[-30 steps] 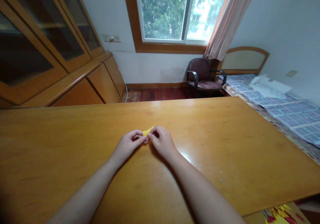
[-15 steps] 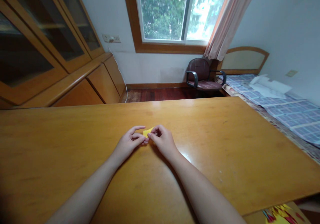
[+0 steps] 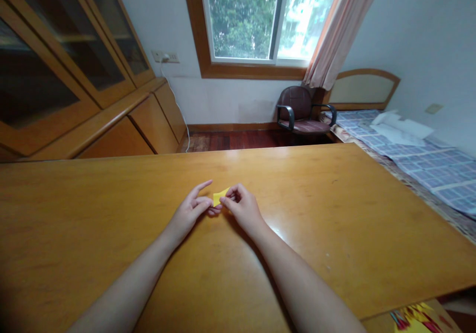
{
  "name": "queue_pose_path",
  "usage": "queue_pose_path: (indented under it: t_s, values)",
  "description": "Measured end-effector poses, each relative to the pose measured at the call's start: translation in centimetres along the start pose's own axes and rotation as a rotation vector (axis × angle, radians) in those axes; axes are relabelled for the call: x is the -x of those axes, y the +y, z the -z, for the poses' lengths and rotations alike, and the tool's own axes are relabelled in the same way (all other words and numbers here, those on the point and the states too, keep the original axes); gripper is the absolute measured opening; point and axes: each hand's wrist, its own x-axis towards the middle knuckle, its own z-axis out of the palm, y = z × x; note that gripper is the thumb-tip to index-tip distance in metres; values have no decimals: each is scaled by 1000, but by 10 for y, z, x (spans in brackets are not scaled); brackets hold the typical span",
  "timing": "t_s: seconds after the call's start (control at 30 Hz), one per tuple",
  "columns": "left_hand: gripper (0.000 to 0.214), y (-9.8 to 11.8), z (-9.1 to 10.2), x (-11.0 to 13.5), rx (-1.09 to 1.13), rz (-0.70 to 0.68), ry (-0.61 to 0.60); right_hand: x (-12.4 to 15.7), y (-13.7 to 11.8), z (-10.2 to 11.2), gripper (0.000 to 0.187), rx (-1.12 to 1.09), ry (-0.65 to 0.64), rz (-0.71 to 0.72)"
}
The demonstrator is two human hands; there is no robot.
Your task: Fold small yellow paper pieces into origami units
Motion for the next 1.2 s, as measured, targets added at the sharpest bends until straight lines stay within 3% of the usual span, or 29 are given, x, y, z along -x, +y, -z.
queue_pose_path:
  t_s: [0.17,0.5,0.97,1.2]
  values:
    - [77,-2,-1,-2,-105,-30,0,2,1,0,21,46,-23,33]
    - [76,2,-2,0,-29,-14,-19,2,1,0,26,-78,-46,-43]
    - [77,5,-1,0,-8,-11,-5,-1,-2,3,52,-187,-80,-54]
    - [67,1,-1,1,-60,-62,22,-2,-2,2,57,-178,-62,-69]
